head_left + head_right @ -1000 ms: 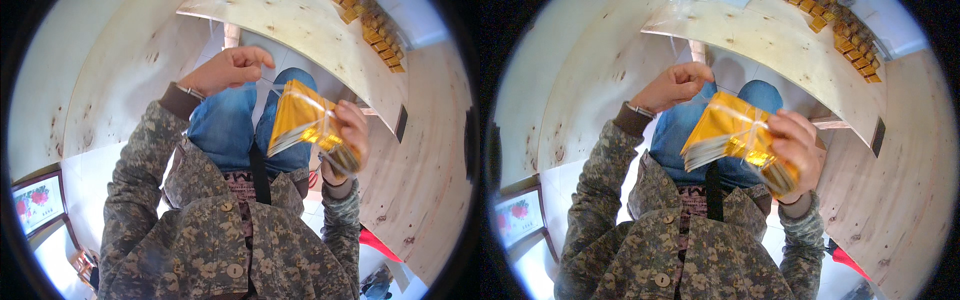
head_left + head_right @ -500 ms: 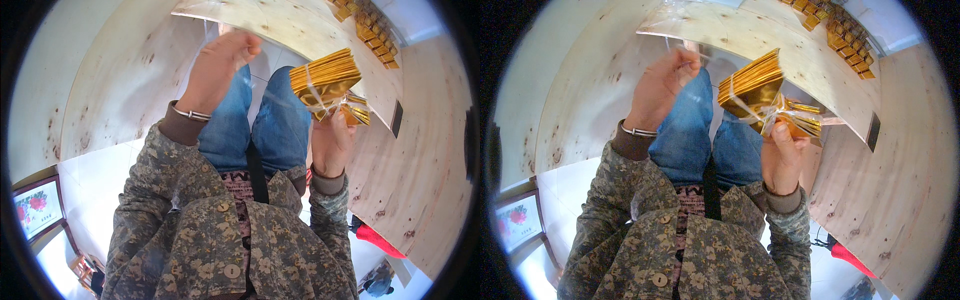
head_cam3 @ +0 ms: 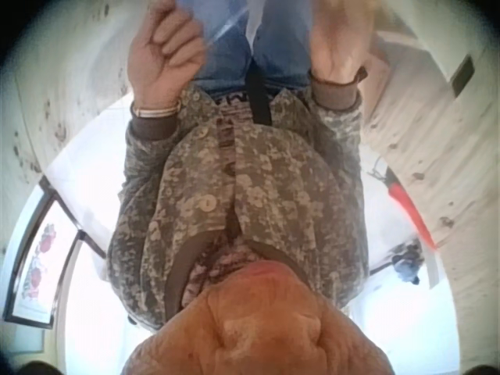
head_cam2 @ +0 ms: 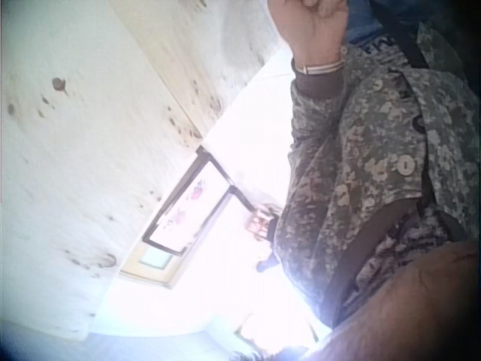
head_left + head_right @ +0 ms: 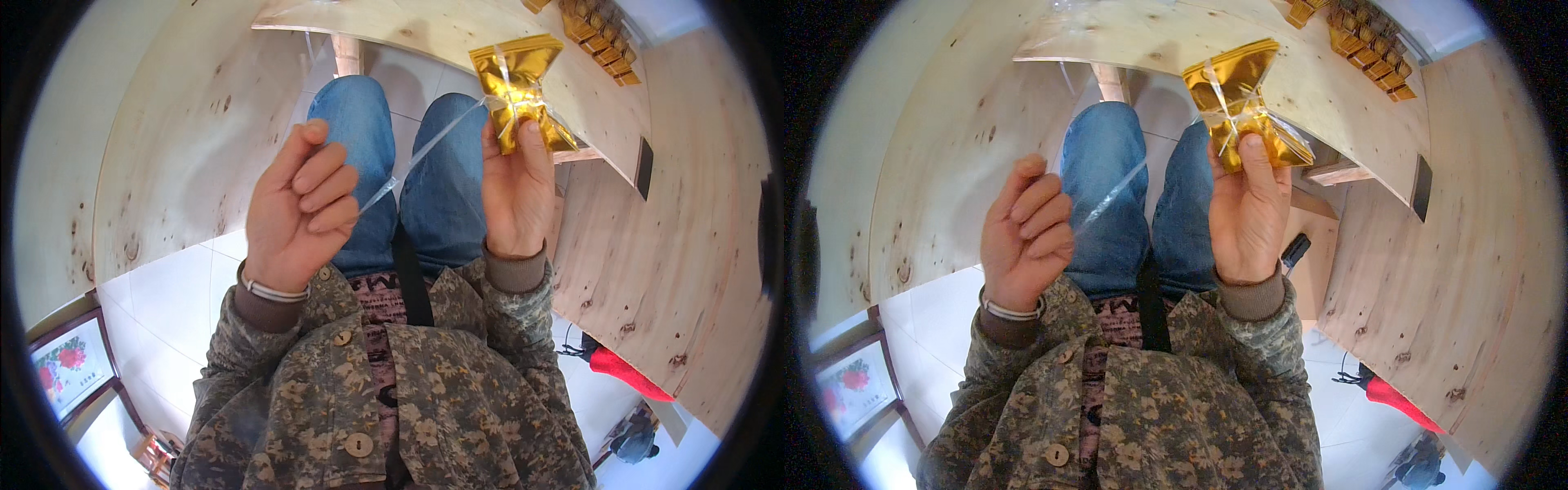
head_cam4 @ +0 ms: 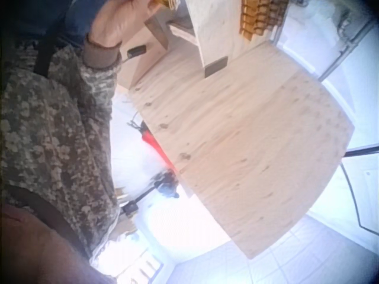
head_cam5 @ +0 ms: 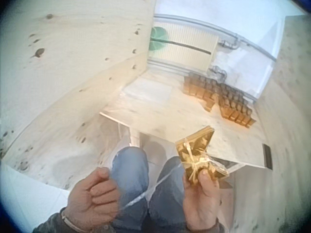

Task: The person wraps a stack of gold-colored paper items with a white string, ties a knot, and trims the excess string with scissors. The finished bundle is placed on a wooden table alongside other similar bundles.

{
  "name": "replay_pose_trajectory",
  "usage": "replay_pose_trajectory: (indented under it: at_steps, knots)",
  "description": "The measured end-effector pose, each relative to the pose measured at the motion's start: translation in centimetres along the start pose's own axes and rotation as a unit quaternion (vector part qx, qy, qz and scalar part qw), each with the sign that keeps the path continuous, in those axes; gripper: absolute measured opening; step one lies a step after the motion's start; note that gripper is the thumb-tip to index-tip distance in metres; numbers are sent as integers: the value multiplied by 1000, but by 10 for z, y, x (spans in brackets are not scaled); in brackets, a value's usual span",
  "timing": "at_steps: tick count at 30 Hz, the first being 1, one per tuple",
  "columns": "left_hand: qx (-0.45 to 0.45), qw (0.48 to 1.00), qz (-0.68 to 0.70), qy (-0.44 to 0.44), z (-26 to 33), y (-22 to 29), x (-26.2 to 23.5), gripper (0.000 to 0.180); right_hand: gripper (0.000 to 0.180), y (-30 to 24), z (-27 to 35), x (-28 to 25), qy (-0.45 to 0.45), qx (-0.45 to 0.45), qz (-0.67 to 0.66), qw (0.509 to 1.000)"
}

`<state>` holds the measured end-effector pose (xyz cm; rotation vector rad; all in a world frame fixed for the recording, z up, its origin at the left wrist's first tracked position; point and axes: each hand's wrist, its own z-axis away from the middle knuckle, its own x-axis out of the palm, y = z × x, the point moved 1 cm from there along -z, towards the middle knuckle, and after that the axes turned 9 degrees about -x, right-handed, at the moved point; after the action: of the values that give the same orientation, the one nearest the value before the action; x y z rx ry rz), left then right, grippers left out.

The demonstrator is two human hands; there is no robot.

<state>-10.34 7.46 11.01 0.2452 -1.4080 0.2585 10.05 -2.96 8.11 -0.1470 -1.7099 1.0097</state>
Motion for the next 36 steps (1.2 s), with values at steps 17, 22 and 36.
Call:
replay_pose_trajectory:
  at_steps: [17,22,36]
  knots:
    - [163,985,-58,17,24,43,-8,22,38,-5,6,15,-25,-36,3,999]
    - [266,949,-169,-24,20,91,-8,20,31,-3,14,18,-52,9,16,998]
    - [457,253,-801,294,-8,40,-17,32,37,2,15,26,-64,-54,45,995]
